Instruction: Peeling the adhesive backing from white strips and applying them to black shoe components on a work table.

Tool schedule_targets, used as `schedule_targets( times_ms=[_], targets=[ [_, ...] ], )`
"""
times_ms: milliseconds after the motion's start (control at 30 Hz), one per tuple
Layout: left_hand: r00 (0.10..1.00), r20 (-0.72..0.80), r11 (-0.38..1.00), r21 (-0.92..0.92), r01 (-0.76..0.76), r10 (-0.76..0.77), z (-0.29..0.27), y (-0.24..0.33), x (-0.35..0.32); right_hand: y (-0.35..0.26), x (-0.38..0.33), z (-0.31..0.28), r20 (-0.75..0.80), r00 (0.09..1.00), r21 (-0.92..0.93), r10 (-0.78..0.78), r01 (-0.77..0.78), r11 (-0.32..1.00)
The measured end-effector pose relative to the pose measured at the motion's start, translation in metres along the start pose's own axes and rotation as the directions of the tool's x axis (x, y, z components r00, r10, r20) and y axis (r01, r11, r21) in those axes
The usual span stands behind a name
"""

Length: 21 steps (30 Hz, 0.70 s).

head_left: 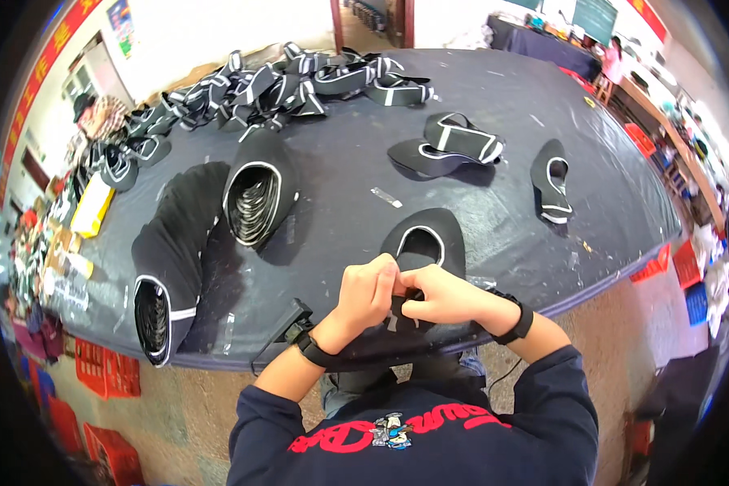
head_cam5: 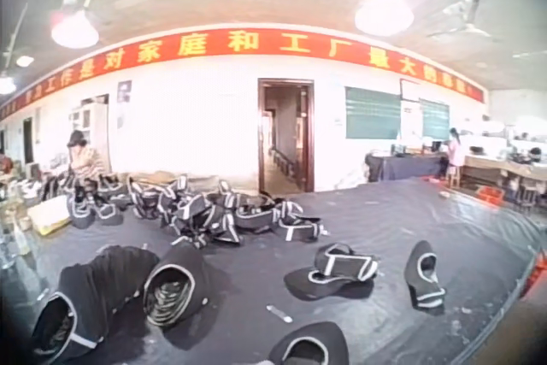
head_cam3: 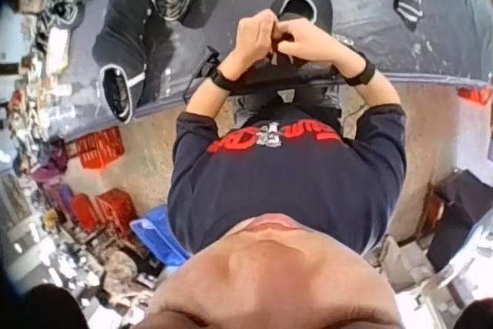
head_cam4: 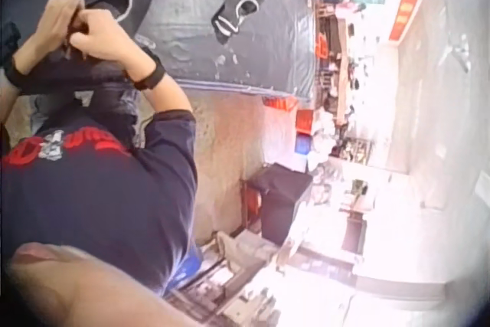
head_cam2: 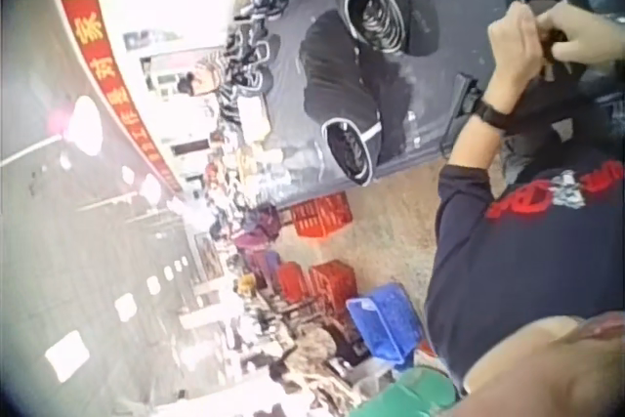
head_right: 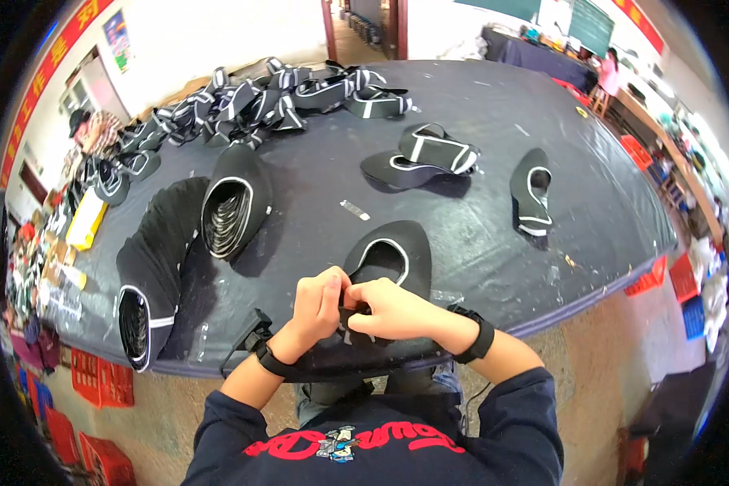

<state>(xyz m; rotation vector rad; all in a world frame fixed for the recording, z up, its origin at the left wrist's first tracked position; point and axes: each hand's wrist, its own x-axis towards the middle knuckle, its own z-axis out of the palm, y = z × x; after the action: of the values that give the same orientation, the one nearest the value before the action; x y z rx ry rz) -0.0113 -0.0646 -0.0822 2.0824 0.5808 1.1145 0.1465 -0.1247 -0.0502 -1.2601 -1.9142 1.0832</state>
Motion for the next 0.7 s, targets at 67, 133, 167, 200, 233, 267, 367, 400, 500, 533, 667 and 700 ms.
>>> schedule_targets(
  times_ms=[67, 133, 167, 200, 233, 267, 367, 400, 500, 533, 667, 700],
  targets=[
    [1.000, 0.000, 0.998, -0.064, 0.006, -0.006, 0.004, 0.000, 0.002, 0.017, 0.001, -0.003, 0.109, 0.994, 0.225, 0.025, -0.049, 0.973],
    [0.995, 0.042, 0.993, -0.066, 0.098, -0.095, 0.002, 0.004, 0.003, 0.023, 0.003, -0.006, 0.167, 0.985, 0.305, 0.046, -0.096, 0.948],
    [0.979, 0.062, 0.979, -0.062, 0.196, -0.192, 0.000, 0.005, 0.003, 0.026, 0.003, -0.006, 0.247, 0.967, 0.372, 0.055, -0.147, 0.916],
    [0.969, 0.147, 0.965, -0.148, 0.218, -0.196, -0.002, -0.004, 0.002, 0.028, 0.003, -0.006, 0.210, 0.977, 0.438, 0.045, -0.135, 0.889],
    [0.968, 0.152, 0.964, -0.146, 0.220, -0.198, -0.008, -0.007, 0.001, 0.026, 0.007, -0.008, 0.169, 0.985, 0.462, 0.024, -0.101, 0.881],
    [0.878, 0.402, 0.940, -0.103, 0.326, -0.260, -0.015, -0.010, 0.001, 0.020, 0.007, -0.011, 0.079, 0.996, 0.388, -0.039, 0.005, 0.922],
    [0.683, 0.677, 0.869, -0.132, 0.477, -0.273, -0.025, 0.006, 0.004, -0.004, 0.002, -0.024, 0.058, 0.998, 0.325, -0.011, -0.008, 0.946],
    [0.723, 0.648, 0.815, -0.271, 0.512, -0.239, -0.024, 0.008, 0.001, -0.004, 0.003, -0.026, -0.059, 0.979, 0.050, -0.196, 0.199, 0.979],
    [0.779, 0.541, 0.652, -0.472, 0.594, -0.318, -0.028, 0.015, -0.003, -0.018, -0.002, -0.028, -0.275, 0.814, -0.464, -0.512, 0.354, 0.812],
    [0.799, 0.489, 0.600, -0.537, 0.592, -0.351, -0.029, 0.021, -0.004, -0.020, -0.006, -0.030, -0.307, 0.806, -0.448, -0.507, 0.347, 0.824],
    [0.827, 0.385, 0.548, -0.621, 0.560, -0.409, -0.035, 0.025, -0.007, -0.018, -0.019, -0.033, -0.283, 0.764, -0.562, -0.580, 0.358, 0.746],
    [0.830, 0.365, 0.540, -0.635, 0.553, -0.422, -0.036, 0.025, -0.007, -0.018, -0.021, -0.031, -0.281, 0.767, -0.560, -0.578, 0.358, 0.747]
  ],
)
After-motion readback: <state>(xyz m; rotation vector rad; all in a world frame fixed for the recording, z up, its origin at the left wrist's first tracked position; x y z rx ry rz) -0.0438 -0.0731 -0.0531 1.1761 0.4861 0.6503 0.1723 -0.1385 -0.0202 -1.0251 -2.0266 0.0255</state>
